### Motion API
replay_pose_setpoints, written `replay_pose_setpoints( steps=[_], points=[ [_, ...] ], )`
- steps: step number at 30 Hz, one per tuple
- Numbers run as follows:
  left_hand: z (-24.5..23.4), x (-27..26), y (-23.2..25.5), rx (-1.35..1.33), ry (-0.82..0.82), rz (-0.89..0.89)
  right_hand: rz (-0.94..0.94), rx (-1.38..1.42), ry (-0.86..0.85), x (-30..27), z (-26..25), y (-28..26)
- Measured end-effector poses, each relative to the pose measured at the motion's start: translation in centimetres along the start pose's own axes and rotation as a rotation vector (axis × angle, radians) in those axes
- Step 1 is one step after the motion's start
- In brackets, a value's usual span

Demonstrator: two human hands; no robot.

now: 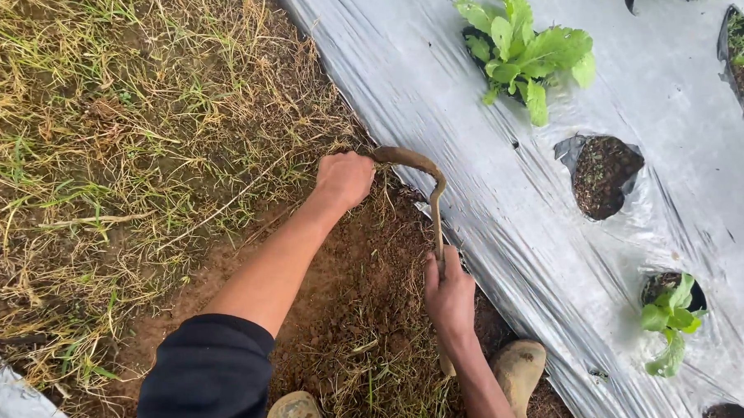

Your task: The person uses a hand hoe to loosen soil and remove weeds from a narrow strip between two rows of plants. They repeatedly strike the ground and pull away grass and debris by hand, clearing the area along the plastic mulch.

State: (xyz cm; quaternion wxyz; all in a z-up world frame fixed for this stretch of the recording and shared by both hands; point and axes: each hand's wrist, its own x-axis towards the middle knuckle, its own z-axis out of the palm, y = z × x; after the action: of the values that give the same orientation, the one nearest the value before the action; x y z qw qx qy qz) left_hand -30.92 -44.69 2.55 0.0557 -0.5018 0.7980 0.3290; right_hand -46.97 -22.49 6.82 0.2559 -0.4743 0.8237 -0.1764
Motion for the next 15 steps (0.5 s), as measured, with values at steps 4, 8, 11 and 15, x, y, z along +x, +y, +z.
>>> replay_pose_setpoints(
  steps=[4,8,11,15],
  points=[
    [-1.4,0.2,-0.2,-0.058,-0.034,-0.038,0.001,0.049,-0.016,2.4,-0.3,-3.1],
    [-1.1,-0.5,-0.4,-0.028,0.019,0.041,0.035,-0.02,0.024,-0.1,-0.5,-0.2],
    [-0.3,-0.5,-0.9,0.002,0.011,0.042,0.151,0.082,0.004,-2.3,-1.2,2.7],
    [-0.4,0.2,-0.9,0.04,-0.06,0.018,0.067,0.176,-0.009,-2.4,-1.6,2.8]
  ],
)
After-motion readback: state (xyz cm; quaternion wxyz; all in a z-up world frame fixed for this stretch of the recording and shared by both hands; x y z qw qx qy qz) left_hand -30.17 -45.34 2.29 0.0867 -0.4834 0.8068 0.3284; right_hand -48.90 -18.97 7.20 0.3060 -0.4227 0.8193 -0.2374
